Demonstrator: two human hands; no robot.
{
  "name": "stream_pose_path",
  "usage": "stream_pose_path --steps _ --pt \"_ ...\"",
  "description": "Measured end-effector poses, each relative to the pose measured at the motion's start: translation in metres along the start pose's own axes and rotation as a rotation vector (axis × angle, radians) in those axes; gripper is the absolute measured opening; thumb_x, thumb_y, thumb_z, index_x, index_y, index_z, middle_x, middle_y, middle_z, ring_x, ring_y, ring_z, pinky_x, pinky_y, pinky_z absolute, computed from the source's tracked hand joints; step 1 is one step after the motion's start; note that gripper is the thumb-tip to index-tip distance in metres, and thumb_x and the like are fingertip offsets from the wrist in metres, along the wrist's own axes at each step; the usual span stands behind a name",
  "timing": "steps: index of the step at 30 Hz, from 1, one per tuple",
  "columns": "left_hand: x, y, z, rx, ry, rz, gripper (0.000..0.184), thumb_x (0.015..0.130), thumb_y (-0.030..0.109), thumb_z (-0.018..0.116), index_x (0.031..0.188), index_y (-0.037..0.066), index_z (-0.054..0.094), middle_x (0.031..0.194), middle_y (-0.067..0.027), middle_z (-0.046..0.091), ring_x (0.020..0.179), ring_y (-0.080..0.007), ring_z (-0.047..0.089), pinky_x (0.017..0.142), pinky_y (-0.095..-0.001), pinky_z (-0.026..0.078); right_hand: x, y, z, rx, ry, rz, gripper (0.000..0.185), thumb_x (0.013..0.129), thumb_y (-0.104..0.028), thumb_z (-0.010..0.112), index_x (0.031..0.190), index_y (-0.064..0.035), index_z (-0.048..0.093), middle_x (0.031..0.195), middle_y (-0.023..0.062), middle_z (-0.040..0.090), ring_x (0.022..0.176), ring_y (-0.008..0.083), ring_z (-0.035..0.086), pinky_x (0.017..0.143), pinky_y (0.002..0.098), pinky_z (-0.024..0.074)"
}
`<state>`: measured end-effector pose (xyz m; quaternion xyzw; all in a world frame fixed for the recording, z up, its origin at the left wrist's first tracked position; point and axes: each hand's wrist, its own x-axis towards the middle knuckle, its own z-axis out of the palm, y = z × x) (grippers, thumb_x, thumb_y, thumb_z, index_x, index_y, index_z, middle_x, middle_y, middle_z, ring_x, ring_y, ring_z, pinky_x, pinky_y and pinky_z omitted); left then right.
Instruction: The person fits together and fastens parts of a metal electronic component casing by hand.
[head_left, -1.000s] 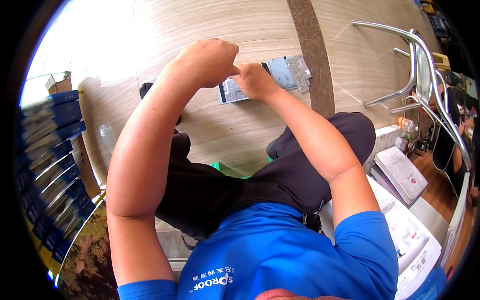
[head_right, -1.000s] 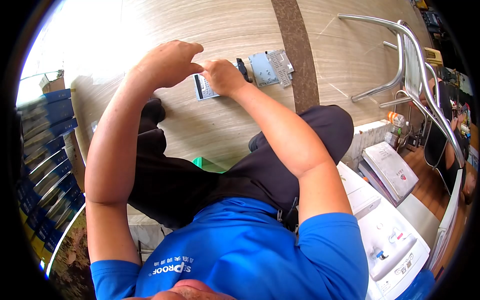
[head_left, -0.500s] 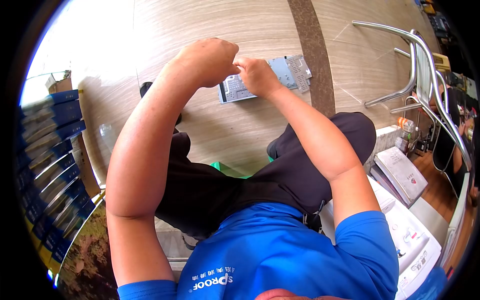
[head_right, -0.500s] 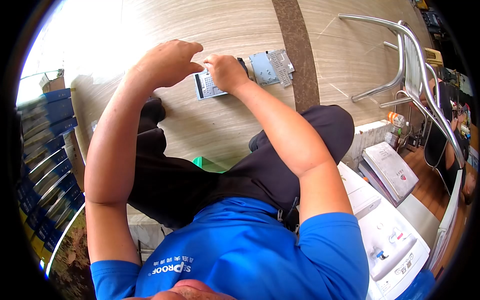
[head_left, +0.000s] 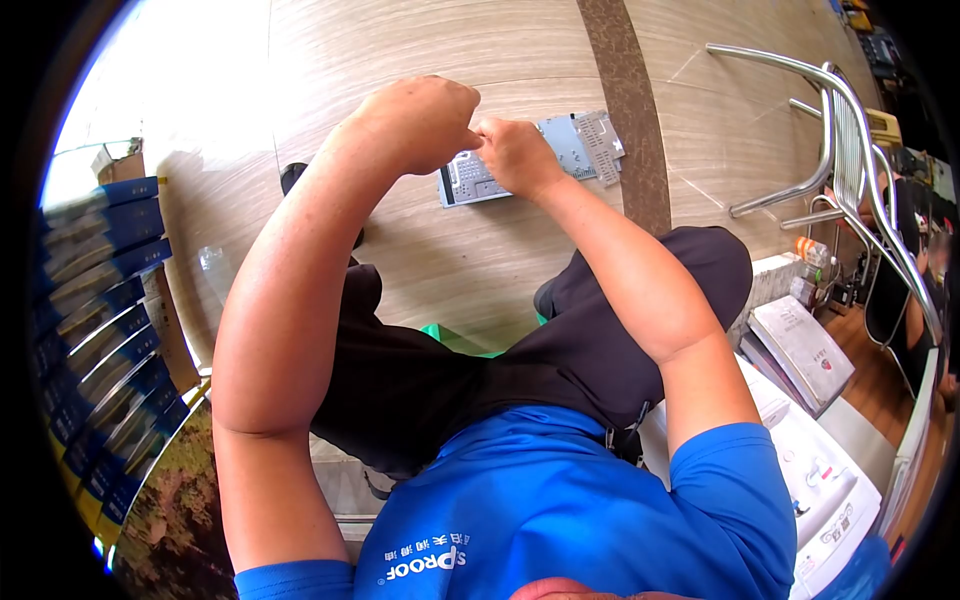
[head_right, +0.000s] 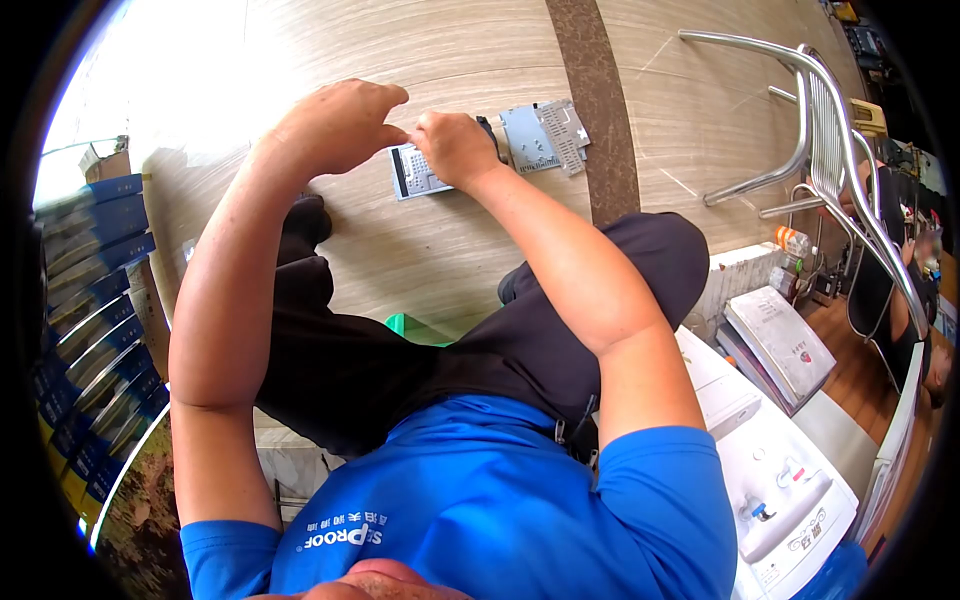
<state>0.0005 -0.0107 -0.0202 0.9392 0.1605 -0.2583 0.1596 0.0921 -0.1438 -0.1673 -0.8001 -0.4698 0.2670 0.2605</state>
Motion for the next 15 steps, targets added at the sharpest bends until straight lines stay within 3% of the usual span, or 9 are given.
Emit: stream_pose_path --steps 7,15 --pt "0.0011 0.0001 0.0013 -0.013 0.005 0.000 0.045 0.092 0.030 0.065 0.130 0.007 0.060 0.120 -0.0162 0.067 0.117 -0.0328 0.061 0.098 -0.0431 0.049 -0.0012 0.0002 0.0010 0.002 0.001 -0.145 0.020 0.095 -0.020 0.059 0.103 -0.0050 0.069 0.093 0.0211 0.071 0.092 0.0382 0.068 0.081 0.0462 0.0542" --pt "0.0013 0.0012 0.0000 -0.028 0.002 -0.003 0.041 0.092 0.030 0.065 0.126 0.007 0.062 0.116 -0.0162 0.069 0.115 -0.0332 0.062 0.097 -0.0439 0.049 0.0012 0.0038 0.0075 0.055 0.044 -0.086 0.021 0.094 -0.021 0.062 0.102 -0.0045 0.070 0.089 0.0214 0.070 0.088 0.0384 0.068 0.079 0.0461 0.0541"
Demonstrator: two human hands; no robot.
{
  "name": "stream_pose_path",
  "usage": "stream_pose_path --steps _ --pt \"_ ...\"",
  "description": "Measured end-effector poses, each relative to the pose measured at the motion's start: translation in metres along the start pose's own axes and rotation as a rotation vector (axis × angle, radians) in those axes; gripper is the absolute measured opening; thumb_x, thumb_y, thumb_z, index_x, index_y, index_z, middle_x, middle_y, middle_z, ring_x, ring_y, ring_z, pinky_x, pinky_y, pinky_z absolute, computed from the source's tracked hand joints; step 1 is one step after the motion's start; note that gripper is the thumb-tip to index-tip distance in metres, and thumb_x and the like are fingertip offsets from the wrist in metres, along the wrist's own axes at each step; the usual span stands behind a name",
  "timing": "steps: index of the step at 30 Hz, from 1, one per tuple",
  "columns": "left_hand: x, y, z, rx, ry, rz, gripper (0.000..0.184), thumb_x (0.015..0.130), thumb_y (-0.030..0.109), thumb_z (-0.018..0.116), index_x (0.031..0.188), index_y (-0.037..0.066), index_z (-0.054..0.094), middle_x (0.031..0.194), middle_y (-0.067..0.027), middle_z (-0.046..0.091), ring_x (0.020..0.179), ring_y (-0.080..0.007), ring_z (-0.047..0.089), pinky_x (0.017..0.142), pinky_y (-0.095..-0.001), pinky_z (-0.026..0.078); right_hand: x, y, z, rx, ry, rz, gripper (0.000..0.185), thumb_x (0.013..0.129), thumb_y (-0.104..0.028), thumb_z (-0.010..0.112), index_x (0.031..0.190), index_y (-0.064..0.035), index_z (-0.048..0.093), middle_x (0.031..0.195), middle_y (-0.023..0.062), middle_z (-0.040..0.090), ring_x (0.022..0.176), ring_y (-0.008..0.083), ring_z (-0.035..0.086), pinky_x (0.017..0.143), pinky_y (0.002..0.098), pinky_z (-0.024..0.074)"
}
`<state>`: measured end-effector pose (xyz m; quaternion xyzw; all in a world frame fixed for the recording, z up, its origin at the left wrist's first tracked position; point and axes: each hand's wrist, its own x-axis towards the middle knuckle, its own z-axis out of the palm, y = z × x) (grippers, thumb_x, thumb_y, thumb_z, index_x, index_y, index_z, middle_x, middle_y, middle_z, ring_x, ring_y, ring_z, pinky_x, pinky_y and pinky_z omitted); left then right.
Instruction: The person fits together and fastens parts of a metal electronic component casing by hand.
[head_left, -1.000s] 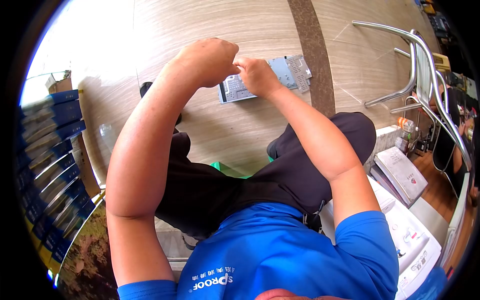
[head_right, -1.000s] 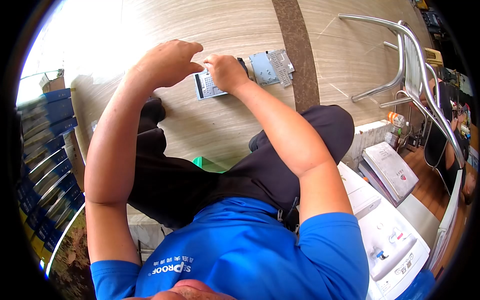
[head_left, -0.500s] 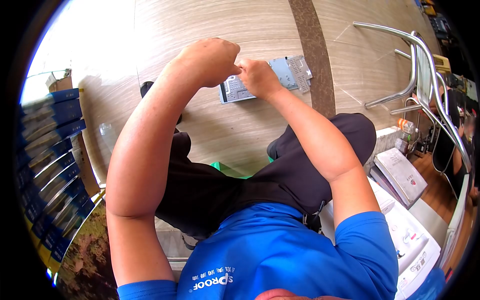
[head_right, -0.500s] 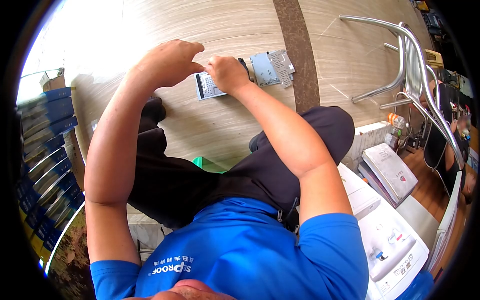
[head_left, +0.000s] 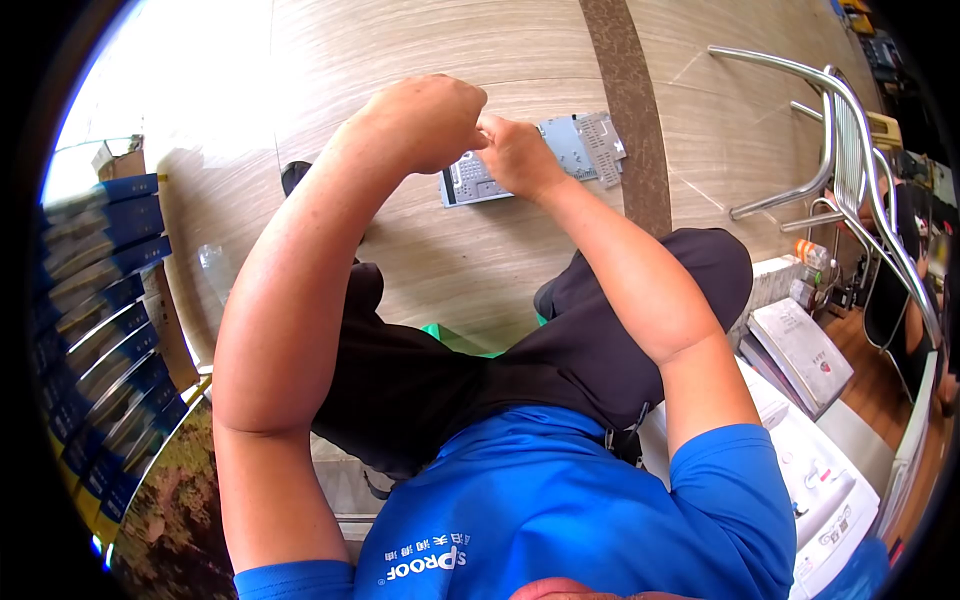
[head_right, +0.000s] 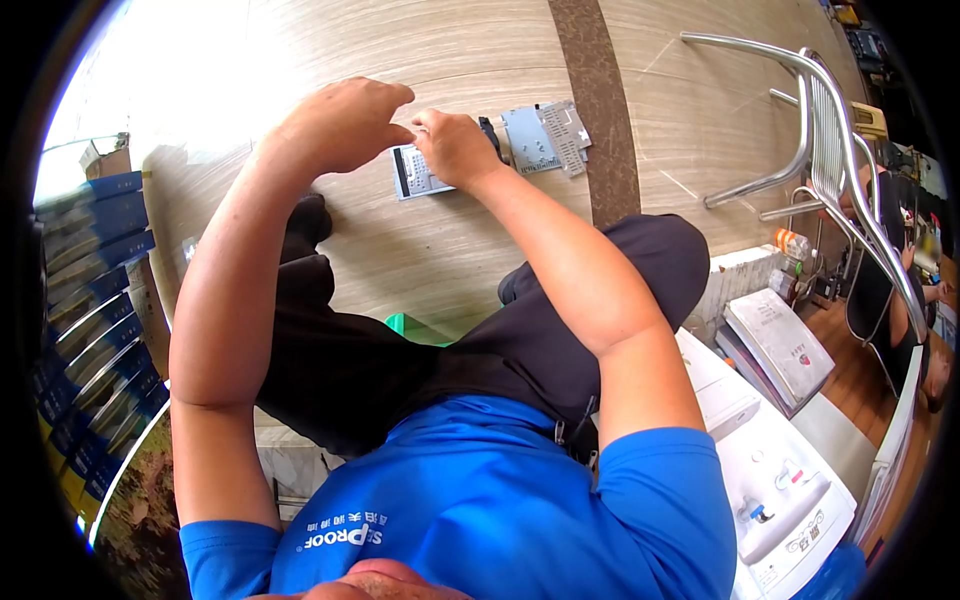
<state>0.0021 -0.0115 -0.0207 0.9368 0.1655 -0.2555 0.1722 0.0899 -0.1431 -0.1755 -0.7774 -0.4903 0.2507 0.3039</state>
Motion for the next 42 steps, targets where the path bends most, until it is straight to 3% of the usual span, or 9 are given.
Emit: stream_pose_path --steps 2,5,13,20,22,25,34,42 --pt "0.000 0.000 0.000 -0.002 -0.015 0.002 0.041 0.092 0.030 0.065 0.126 0.007 0.062 0.115 -0.0162 0.069 0.114 -0.0332 0.062 0.096 -0.0439 0.049 0.000 0.000 0.000 0.023 0.073 0.031 0.020 0.094 -0.022 0.062 0.101 -0.0044 0.070 0.088 0.0211 0.070 0.087 0.0383 0.068 0.078 0.0460 0.0542" --pt "0.001 -0.001 0.002 -0.001 0.011 0.006 0.041 0.092 0.031 0.065 0.125 0.007 0.062 0.115 -0.0160 0.069 0.114 -0.0330 0.062 0.096 -0.0436 0.049 -0.001 -0.004 -0.007 -0.022 -0.021 0.076 0.019 0.093 -0.020 0.063 0.100 -0.0050 0.071 0.089 0.0210 0.070 0.088 0.0378 0.068 0.078 0.0458 0.0544" --pt "0.001 -0.001 0.002 -0.007 0.005 -0.001 0.038 0.093 0.031 0.064 0.123 0.007 0.063 0.114 -0.0155 0.069 0.114 -0.0330 0.062 0.096 -0.0441 0.050 -0.001 0.000 -0.003 -0.001 -0.007 -0.138 0.015 0.092 -0.014 0.060 0.099 -0.0044 0.069 0.087 0.0218 0.069 0.086 0.0391 0.067 0.076 0.0482 0.0531" --pt "0.000 0.001 0.000 0.008 0.009 0.008 0.037 0.093 0.030 0.065 0.120 0.006 0.064 0.113 -0.0150 0.069 0.114 -0.0324 0.062 0.096 -0.0442 0.050 0.000 -0.001 -0.003 0.001 -0.044 -0.087 0.015 0.093 -0.017 0.061 0.096 -0.0037 0.068 0.088 0.0222 0.069 0.087 0.0396 0.067 0.077 0.0486 0.0528" --pt "-0.001 0.003 -0.002 -0.004 -0.011 -0.012 0.037 0.093 0.031 0.065 0.120 0.007 0.064 0.113 -0.0149 0.069 0.113 -0.0325 0.062 0.095 -0.0442 0.050 0.000 0.001 0.002 -0.010 0.062 0.001 0.016 0.093 -0.018 0.061 0.094 -0.0034 0.069 0.089 0.0220 0.070 0.089 0.0391 0.067 0.078 0.0476 0.0533" --pt "0.002 -0.001 0.004 -0.001 0.033 0.002 0.036 0.092 0.030 0.065 0.120 0.006 0.064 0.112 -0.0150 0.070 0.112 -0.0327 0.063 0.095 -0.0440 0.050 0.001 -0.004 -0.005 -0.023 -0.016 0.078 0.017 0.094 -0.018 0.061 0.097 -0.0039 0.069 0.092 0.0223 0.070 0.091 0.0388 0.067 0.079 0.0466 0.0537" --pt "0.003 -0.004 0.004 0.010 0.022 0.027 0.042 0.092 0.031 0.065 0.125 0.005 0.062 0.115 -0.0161 0.069 0.113 -0.0335 0.062 0.096 -0.0441 0.049 -0.002 -0.006 -0.006 -0.015 -0.028 -0.133 0.013 0.091 -0.013 0.060 0.096 -0.0037 0.069 0.087 0.0212 0.069 0.086 0.0396 0.066 0.077 0.0485 0.0526" --pt "0.000 0.000 -0.002 0.012 -0.005 0.014 0.041 0.092 0.030 0.065 0.125 0.006 0.062 0.115 -0.0164 0.069 0.113 -0.0334 0.062 0.096 -0.0441 0.050 0.000 -0.003 -0.002 0.006 0.007 -0.024 0.017 0.092 -0.019 0.063 0.095 -0.0030 0.069 0.088 0.0210 0.070 0.087 0.0383 0.067 0.077 0.0471 0.0534"
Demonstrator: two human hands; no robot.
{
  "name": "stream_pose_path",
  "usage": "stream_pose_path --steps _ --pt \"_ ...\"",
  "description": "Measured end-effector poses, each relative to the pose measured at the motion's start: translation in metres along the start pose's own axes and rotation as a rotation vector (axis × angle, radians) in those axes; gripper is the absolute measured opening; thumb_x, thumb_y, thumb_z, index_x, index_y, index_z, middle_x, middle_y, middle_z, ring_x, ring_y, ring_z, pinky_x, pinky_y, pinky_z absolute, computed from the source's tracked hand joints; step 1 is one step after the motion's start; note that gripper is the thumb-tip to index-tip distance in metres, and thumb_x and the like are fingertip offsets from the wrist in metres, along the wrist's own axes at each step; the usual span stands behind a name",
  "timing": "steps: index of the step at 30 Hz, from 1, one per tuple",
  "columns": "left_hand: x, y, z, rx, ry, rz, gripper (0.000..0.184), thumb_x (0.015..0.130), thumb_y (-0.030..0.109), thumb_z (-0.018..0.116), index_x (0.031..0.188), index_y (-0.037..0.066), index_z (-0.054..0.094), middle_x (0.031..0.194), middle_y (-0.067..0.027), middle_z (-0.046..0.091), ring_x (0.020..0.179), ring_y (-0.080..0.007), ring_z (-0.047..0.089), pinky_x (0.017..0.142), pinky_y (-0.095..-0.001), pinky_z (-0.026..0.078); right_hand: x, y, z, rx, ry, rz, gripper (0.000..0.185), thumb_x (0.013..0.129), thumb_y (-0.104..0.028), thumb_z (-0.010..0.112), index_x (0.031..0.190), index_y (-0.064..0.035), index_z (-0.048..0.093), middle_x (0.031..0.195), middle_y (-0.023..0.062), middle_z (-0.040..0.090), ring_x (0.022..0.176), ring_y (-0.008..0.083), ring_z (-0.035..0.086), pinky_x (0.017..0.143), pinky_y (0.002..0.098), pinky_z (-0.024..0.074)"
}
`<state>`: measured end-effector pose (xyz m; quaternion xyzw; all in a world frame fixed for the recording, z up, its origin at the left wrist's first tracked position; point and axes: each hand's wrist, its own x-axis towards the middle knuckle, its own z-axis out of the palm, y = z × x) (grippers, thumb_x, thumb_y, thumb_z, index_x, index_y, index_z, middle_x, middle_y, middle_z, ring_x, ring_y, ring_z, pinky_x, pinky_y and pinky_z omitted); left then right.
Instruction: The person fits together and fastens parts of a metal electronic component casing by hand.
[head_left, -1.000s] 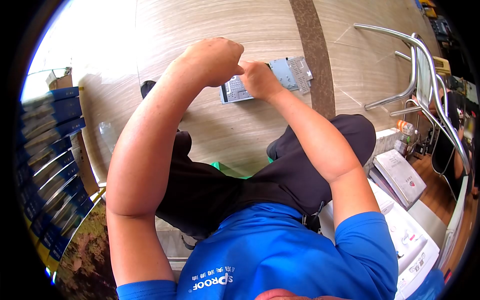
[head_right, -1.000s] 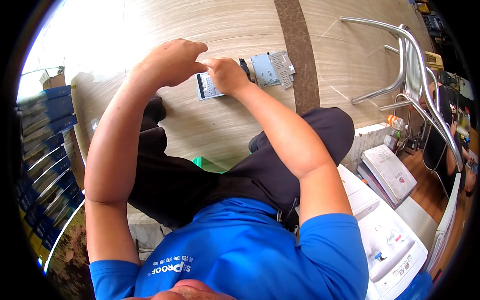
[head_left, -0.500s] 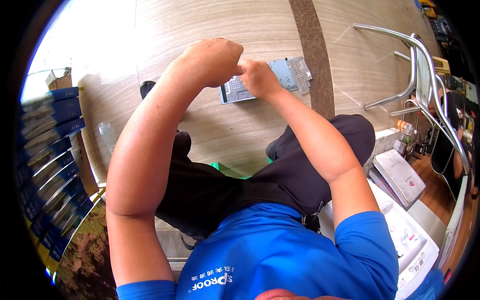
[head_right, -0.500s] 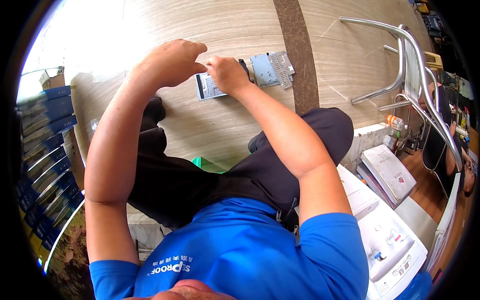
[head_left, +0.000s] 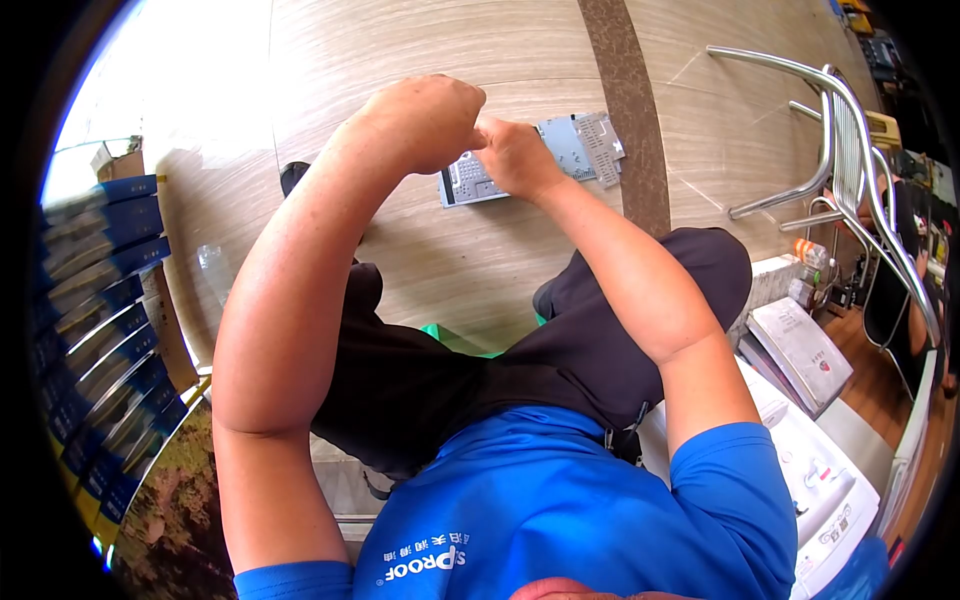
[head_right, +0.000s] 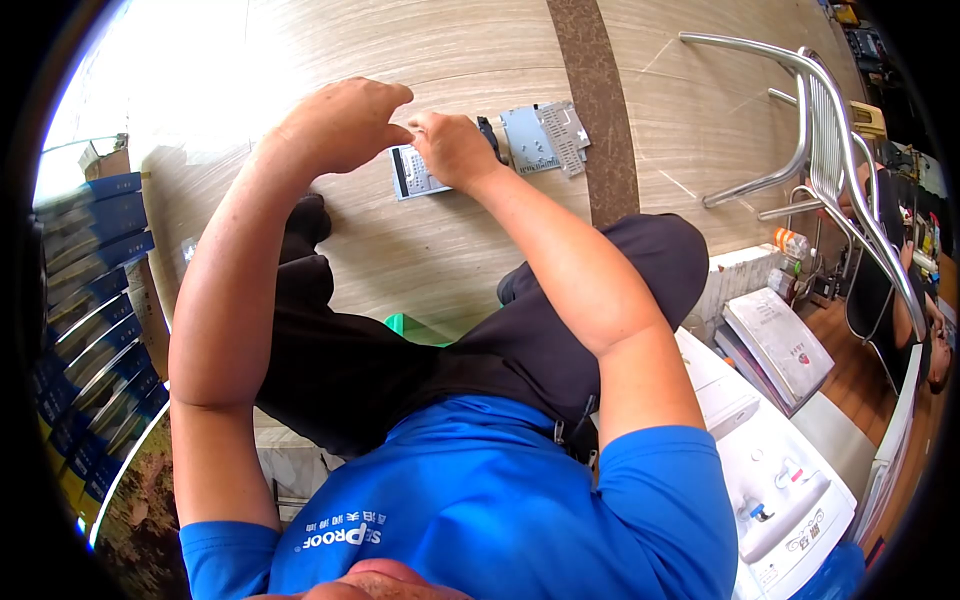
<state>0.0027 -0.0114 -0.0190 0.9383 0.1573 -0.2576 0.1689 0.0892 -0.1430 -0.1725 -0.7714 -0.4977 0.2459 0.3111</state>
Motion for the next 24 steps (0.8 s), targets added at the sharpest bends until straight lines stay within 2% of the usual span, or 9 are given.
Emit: stream_pose_path --steps 2,5,10,17,24 --pt "0.000 0.000 0.000 0.002 -0.016 -0.005 0.041 0.092 0.029 0.066 0.125 0.006 0.062 0.115 -0.0164 0.069 0.113 -0.0333 0.062 0.096 -0.0442 0.050 0.000 0.000 0.001 0.007 0.060 0.029 0.019 0.092 -0.021 0.064 0.093 -0.0028 0.069 0.087 0.0206 0.070 0.087 0.0379 0.068 0.077 0.0464 0.0538" --pt "0.002 -0.002 0.005 0.008 0.028 0.011 0.040 0.091 0.029 0.066 0.125 0.007 0.063 0.114 -0.0165 0.069 0.112 -0.0334 0.063 0.095 -0.0442 0.050 0.000 -0.001 -0.003 0.013 -0.004 0.129 0.021 0.092 -0.023 0.065 0.095 -0.0031 0.070 0.088 0.0204 0.070 0.088 0.0374 0.068 0.077 0.0450 0.0542" --pt "0.000 0.000 0.002 0.004 0.013 -0.006 0.043 0.092 0.032 0.067 0.126 0.007 0.062 0.114 -0.0161 0.069 0.113 -0.0325 0.063 0.096 -0.0436 0.050 0.000 -0.006 -0.008 -0.017 -0.082 0.004 0.018 0.093 -0.018 0.062 0.101 -0.0045 0.070 0.087 0.0205 0.070 0.087 0.0391 0.067 0.077 0.0461 0.0536" --pt "0.001 -0.002 0.005 0.013 0.043 0.007 0.042 0.092 0.033 0.067 0.124 0.006 0.063 0.113 -0.0156 0.070 0.112 -0.0325 0.063 0.095 -0.0438 0.050 -0.002 -0.003 -0.004 0.014 -0.049 -0.100 0.016 0.091 -0.012 0.059 0.102 -0.0049 0.069 0.087 0.0211 0.069 0.088 0.0395 0.066 0.078 0.0477 0.0523" --pt "0.003 -0.003 0.006 0.017 0.021 0.006 0.042 0.092 0.032 0.067 0.123 0.006 0.063 0.112 -0.0163 0.070 0.112 -0.0330 0.063 0.095 -0.0439 0.050 -0.004 -0.008 -0.004 0.007 -0.072 -0.083 0.013 0.091 -0.014 0.063 0.092 -0.0009 0.065 0.083 0.0217 0.068 0.085 0.0401 0.066 0.076 0.0487 0.0516"
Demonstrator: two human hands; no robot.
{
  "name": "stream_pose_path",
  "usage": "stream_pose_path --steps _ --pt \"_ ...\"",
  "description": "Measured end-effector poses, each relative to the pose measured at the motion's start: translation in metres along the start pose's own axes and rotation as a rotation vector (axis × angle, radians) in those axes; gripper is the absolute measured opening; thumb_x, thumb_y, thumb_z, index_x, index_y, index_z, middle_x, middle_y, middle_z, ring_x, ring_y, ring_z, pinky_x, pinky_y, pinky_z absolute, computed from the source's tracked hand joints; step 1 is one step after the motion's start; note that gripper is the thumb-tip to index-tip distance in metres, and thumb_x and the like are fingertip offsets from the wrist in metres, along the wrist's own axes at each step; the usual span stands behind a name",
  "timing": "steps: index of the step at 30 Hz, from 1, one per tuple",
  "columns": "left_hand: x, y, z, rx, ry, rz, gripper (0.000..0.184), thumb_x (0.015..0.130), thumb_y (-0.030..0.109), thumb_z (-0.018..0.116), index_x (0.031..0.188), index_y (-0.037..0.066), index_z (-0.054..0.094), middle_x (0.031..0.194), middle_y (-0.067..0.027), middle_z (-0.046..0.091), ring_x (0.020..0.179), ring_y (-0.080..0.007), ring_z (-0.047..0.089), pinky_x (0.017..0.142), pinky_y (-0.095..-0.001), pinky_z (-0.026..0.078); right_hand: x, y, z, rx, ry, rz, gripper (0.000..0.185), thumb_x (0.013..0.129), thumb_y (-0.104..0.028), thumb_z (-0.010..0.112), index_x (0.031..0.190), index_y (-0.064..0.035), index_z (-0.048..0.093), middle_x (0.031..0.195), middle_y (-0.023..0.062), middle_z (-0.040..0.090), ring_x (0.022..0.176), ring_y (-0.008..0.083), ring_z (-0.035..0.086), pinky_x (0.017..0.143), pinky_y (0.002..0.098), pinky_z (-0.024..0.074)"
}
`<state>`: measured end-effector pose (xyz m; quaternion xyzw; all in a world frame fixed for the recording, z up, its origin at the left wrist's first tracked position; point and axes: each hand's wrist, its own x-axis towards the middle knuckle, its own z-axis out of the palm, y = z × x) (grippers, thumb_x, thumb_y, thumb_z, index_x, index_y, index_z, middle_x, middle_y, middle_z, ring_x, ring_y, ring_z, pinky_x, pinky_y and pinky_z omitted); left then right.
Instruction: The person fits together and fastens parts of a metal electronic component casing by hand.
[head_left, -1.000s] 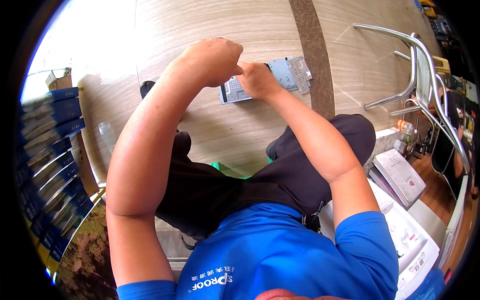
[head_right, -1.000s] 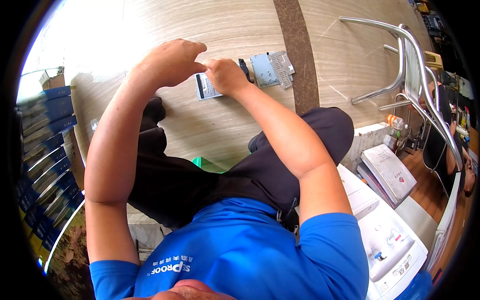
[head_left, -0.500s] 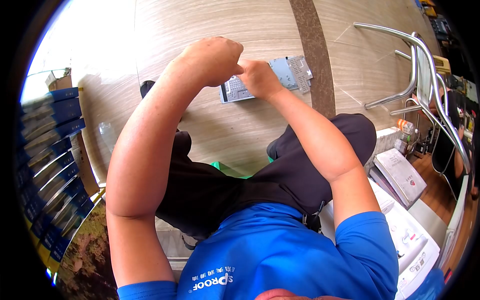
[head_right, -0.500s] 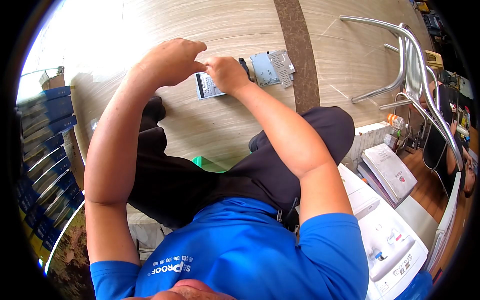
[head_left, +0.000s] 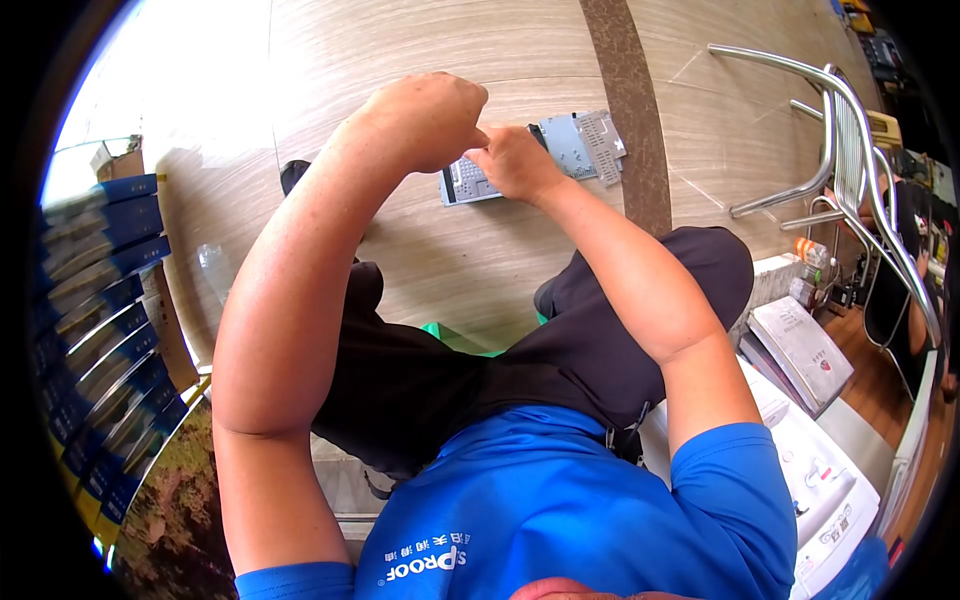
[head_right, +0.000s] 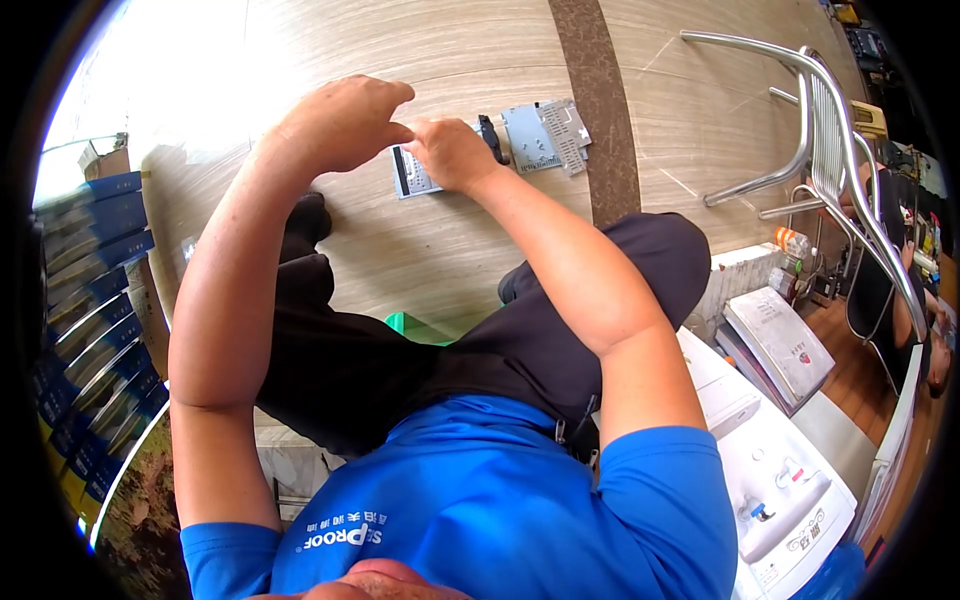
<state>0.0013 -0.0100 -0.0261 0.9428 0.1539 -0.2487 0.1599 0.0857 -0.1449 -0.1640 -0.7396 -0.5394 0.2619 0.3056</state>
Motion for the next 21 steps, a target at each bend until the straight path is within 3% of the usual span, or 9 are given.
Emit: stream_pose_path --steps 14,21 --pt "-0.001 0.002 -0.002 0.000 -0.008 -0.024 0.044 0.092 0.033 0.066 0.127 0.007 0.061 0.117 -0.0156 0.069 0.115 -0.0323 0.062 0.097 -0.0435 0.050 0.000 0.002 0.002 0.030 -0.049 0.011 0.020 0.092 -0.019 0.062 0.097 -0.0001 0.066 0.084 0.0230 0.068 0.085 0.0405 0.066 0.076 0.0488 0.0508" --pt "-0.003 0.004 -0.005 -0.009 -0.029 -0.039 0.046 0.092 0.033 0.067 0.130 0.008 0.061 0.119 -0.0157 0.068 0.116 -0.0325 0.062 0.098 -0.0437 0.050 -0.001 -0.009 -0.006 0.095 -0.114 0.055 0.030 0.092 -0.024 0.064 0.115 -0.0044 0.065 0.087 0.0235 0.068 0.088 0.0400 0.066 0.078 0.0477 0.0513"
